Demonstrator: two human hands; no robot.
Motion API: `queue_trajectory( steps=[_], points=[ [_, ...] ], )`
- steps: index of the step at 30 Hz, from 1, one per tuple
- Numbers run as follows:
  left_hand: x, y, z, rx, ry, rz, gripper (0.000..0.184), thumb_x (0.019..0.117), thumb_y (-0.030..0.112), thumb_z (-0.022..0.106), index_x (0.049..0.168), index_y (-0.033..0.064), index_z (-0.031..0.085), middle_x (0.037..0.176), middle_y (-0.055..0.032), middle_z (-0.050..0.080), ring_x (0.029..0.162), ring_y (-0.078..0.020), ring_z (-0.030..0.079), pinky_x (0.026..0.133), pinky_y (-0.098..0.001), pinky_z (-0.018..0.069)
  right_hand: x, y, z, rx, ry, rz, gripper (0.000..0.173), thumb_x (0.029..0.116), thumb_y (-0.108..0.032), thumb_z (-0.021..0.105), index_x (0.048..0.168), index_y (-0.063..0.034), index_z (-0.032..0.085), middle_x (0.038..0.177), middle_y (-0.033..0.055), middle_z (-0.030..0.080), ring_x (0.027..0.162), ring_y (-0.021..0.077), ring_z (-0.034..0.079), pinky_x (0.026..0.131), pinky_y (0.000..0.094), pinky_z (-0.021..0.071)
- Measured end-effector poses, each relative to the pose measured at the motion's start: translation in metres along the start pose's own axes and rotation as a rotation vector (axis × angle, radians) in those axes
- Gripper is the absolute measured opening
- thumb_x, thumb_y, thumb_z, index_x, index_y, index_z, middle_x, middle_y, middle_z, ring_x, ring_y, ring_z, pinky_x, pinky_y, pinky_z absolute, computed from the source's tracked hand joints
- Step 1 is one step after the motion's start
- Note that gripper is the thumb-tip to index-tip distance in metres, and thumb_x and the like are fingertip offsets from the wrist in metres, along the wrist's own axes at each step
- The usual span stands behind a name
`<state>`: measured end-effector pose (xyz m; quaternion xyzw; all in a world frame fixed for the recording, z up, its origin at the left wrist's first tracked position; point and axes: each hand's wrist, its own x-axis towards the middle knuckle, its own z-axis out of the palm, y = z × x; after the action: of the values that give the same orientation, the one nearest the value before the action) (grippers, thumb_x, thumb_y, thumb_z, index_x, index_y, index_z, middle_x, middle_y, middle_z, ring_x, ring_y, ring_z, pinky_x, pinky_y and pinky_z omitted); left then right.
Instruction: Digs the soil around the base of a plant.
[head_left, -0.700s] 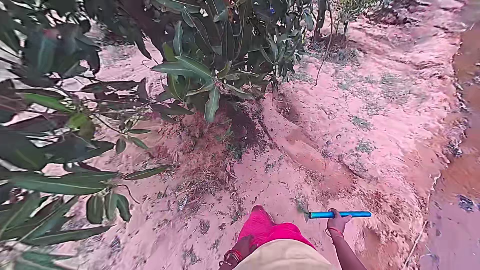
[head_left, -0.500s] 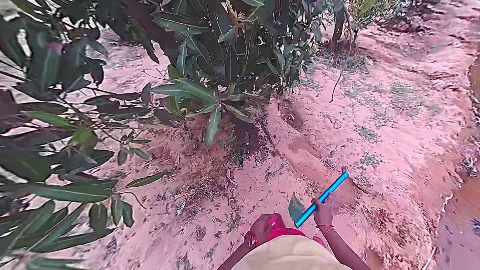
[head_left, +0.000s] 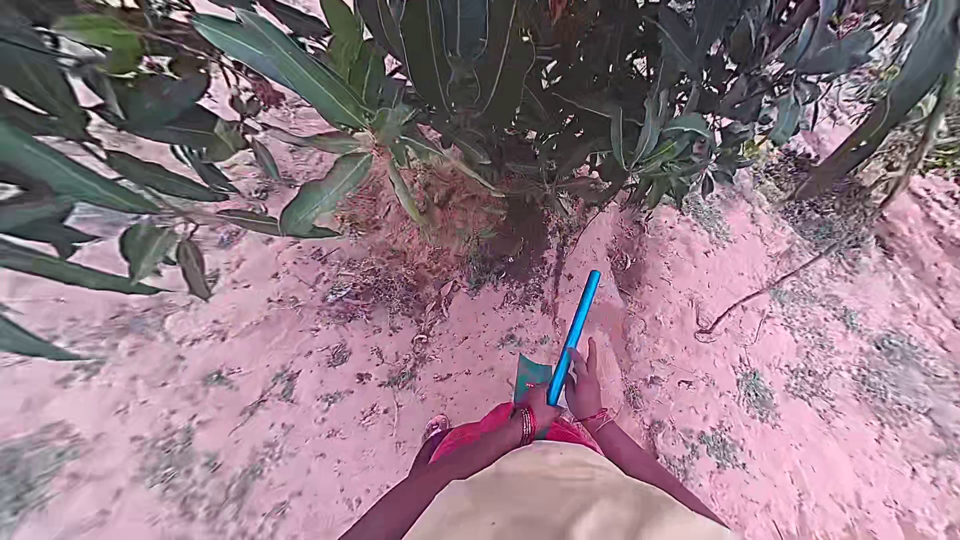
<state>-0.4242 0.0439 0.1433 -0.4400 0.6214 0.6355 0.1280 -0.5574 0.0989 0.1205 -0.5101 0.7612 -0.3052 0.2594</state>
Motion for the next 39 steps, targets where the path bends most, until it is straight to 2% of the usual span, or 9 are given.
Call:
queue_trajectory(
  steps=[2, 4, 8, 14, 21, 25, 29, 34, 39],
  points=[
    [0.007, 0.004, 0.003, -0.093, 0.069, 0.003, 0.049, 0.0977, 0.019, 0.068, 0.134, -0.0106, 0.054, 0.126, -0.0323, 0.061, 0.119, -0.043, 0.06, 0.105, -0.0566, 0.0453, 0.019, 0.004, -0.007, 0.294, -0.089, 0.232, 0.053, 0.1077, -0.004, 0.037, 0.158, 0.0099, 0.024, 0.148, 0.0328, 0.05, 0.124, 0.0364, 0.063, 0.1, 0.0431, 0.0532],
    [0.012, 0.0, 0.009, -0.155, 0.106, 0.03, 0.05, 0.0978, 0.022, 0.069, 0.134, -0.0101, 0.056, 0.129, -0.032, 0.06, 0.123, -0.0427, 0.059, 0.108, -0.0568, 0.0434, 0.033, 0.0, -0.008, 0.453, -0.326, 0.498, 0.05, 0.1155, -0.026, 0.027, 0.153, 0.0078, 0.035, 0.133, 0.0316, 0.06, 0.114, 0.0336, 0.065, 0.095, 0.0458, 0.0531],
    [0.013, -0.012, 0.016, -0.102, 0.112, 0.013, 0.056, 0.1009, 0.028, 0.066, 0.14, -0.0098, 0.052, 0.139, -0.0326, 0.055, 0.133, -0.044, 0.053, 0.114, -0.0562, 0.0384, 0.044, 0.005, 0.021, 0.293, -0.587, 0.553, 0.027, 0.1019, -0.012, 0.063, 0.118, 0.0087, 0.056, 0.096, 0.0152, 0.064, 0.082, 0.0185, 0.061, 0.079, 0.0363, 0.0524],
    [-0.002, -0.102, 0.027, 0.207, -0.052, -0.403, 0.048, 0.1021, 0.031, 0.06, 0.136, -0.0034, 0.06, 0.153, -0.0279, 0.044, 0.147, -0.0509, 0.03, 0.112, -0.0731, 0.028, 0.067, 0.002, 0.061, 0.185, -0.55, 0.814, 0.036, 0.11, -0.019, 0.052, 0.137, 0.0023, 0.044, 0.092, 0.0126, 0.061, 0.073, 0.0187, 0.064, 0.067, 0.0338, 0.0551],
    [-0.092, -0.141, -0.008, -0.55, 0.165, -0.192, 0.042, 0.1122, 0.022, 0.041, 0.136, -0.0095, 0.056, 0.129, -0.0344, 0.061, 0.126, -0.0465, 0.058, 0.11, -0.059, 0.0401, 0.11, -0.023, 0.081, 0.054, -0.395, 0.698, 0.04, 0.1117, -0.02, 0.048, 0.145, 0.0015, 0.042, 0.091, 0.0162, 0.062, 0.07, 0.021, 0.063, 0.063, 0.0362, 0.0553],
    [-0.13, -0.186, -0.02, -0.461, -0.029, -0.116, 0.043, 0.1116, 0.025, 0.043, 0.121, -0.0115, 0.062, 0.112, -0.0353, 0.065, 0.112, -0.0497, 0.062, 0.099, -0.0644, 0.0441, 0.141, -0.027, 0.097, -0.094, -0.341, 0.618, 0.047, 0.1145, -0.032, 0.037, 0.15, -0.0015, 0.037, 0.084, 0.0146, 0.062, 0.063, 0.0203, 0.063, 0.059, 0.037, 0.0545],
    [-0.076, -0.205, -0.054, -0.146, -0.322, -0.223, 0.047, 0.109, 0.032, 0.048, 0.136, -0.0071, 0.055, 0.13, -0.0328, 0.061, 0.126, -0.048, 0.059, 0.104, -0.0646, 0.0445, 0.186, 0.0, 0.144, -0.091, -0.296, 0.609, 0.035, 0.1106, -0.02, 0.05, 0.138, 0.0012, 0.043, 0.078, 0.0082, 0.055, 0.057, 0.014, 0.056, 0.053, 0.0295, 0.0499],
    [0.062, -0.201, -0.121, -0.065, -0.128, -0.282, 0.052, 0.1076, 0.025, 0.054, 0.15, -0.0024, 0.042, 0.15, -0.0307, 0.045, 0.139, -0.049, 0.045, 0.108, -0.0644, 0.0403, 0.252, 0.041, 0.238, -0.054, -0.319, 0.67, 0.037, 0.1096, -0.018, 0.052, 0.141, 0.0002, 0.043, 0.082, 0.0097, 0.055, 0.059, 0.0144, 0.054, 0.055, 0.0293, 0.0483],
    [0.202, -0.279, -0.103, -0.208, -0.062, -0.339, 0.054, 0.1096, 0.031, 0.049, 0.155, 0.003, 0.039, 0.153, -0.0273, 0.044, 0.137, -0.0464, 0.05, 0.109, -0.0613, 0.0426, 0.32, 0.15, 0.323, -0.096, -0.304, 0.622, 0.044, 0.1126, -0.026, 0.045, 0.15, -0.0032, 0.04, 0.09, 0.0145, 0.057, 0.063, 0.0198, 0.055, 0.058, 0.0358, 0.0502]
  ],
)
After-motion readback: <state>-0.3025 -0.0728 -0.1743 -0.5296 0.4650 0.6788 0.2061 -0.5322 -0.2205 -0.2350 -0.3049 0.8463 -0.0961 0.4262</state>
